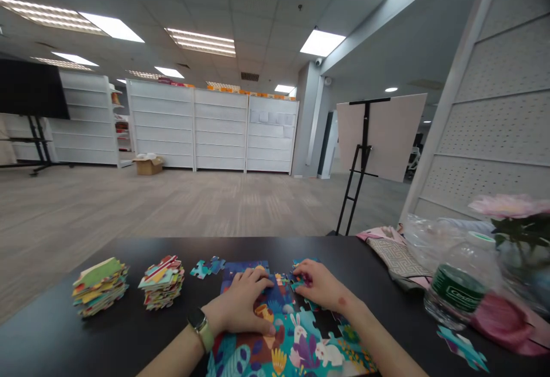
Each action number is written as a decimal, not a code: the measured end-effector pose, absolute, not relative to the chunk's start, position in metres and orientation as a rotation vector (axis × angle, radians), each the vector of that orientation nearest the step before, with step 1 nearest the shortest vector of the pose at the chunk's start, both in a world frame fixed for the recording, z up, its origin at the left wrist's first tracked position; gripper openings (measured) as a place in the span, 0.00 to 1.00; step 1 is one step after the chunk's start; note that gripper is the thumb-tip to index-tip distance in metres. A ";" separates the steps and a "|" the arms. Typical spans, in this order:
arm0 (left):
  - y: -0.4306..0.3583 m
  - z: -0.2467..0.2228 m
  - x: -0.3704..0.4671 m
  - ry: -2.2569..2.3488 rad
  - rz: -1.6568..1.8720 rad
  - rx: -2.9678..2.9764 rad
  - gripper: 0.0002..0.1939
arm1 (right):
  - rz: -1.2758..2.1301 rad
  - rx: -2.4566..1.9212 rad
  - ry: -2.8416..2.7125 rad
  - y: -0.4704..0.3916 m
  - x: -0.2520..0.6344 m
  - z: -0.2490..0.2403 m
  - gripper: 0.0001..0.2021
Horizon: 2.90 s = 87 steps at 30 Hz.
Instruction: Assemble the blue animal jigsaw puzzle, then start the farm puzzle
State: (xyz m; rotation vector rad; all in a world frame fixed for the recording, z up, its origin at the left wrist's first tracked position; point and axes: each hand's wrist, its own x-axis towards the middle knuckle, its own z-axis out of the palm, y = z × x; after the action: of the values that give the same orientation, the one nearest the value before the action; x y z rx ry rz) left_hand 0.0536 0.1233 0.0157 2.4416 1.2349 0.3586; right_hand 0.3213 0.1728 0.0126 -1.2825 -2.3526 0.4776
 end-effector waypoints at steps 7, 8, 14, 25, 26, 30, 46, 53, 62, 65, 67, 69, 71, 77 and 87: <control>0.123 0.018 0.054 1.229 0.367 2.437 0.44 | 0.471 -1.367 -2.343 0.169 0.315 0.020 0.14; 0.122 0.018 0.054 1.230 0.365 2.437 0.44 | 0.476 -1.368 -2.337 0.168 0.315 0.020 0.14; 0.123 0.018 0.054 1.228 0.358 2.439 0.43 | 0.515 -1.344 -2.327 0.172 0.315 0.014 0.16; 0.122 0.017 0.054 1.231 0.376 2.439 0.43 | 0.458 -1.395 -2.273 0.171 0.313 0.015 0.13; 0.122 0.017 0.054 1.232 0.371 2.438 0.43 | 0.465 -1.392 -2.275 0.171 0.313 0.016 0.13; 0.122 0.018 0.054 1.225 0.370 2.430 0.43 | 0.517 -1.384 -2.278 0.170 0.313 0.018 0.11; 0.121 0.020 0.054 1.221 0.368 2.444 0.43 | 0.467 -1.233 -2.438 0.170 0.324 0.013 0.23; 0.123 0.019 0.054 1.240 0.340 2.428 0.43 | 0.510 -1.268 -2.428 0.171 0.326 0.016 0.23; 0.121 0.020 0.055 1.221 0.358 2.429 0.43 | 0.396 -1.260 -2.458 0.162 0.319 0.022 0.24; 0.120 0.022 0.056 1.237 0.340 2.426 0.43 | 0.341 -1.263 -2.479 0.159 0.315 0.020 0.25; 0.120 0.023 0.056 1.230 0.336 2.435 0.43 | 0.328 -1.262 -2.459 0.159 0.315 0.018 0.24; 0.120 0.024 0.056 1.228 0.330 2.438 0.43 | 0.371 -1.281 -2.384 0.163 0.318 0.016 0.24; 0.120 0.024 0.056 1.237 0.321 2.429 0.44 | 0.484 -1.313 -2.263 0.169 0.325 0.014 0.26; 0.122 0.021 0.054 1.219 0.341 2.434 0.42 | 0.406 -1.420 -2.113 0.187 0.342 0.012 0.27; 0.121 0.021 0.054 1.221 0.344 2.431 0.45 | 0.396 -1.382 -2.281 0.188 0.335 0.002 0.14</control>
State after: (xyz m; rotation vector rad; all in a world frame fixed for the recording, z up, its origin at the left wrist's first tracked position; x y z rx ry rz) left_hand 0.0540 0.1214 0.0208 2.4307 1.2213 0.3441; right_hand 0.3346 0.1878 0.0019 -1.3816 -2.2813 0.3961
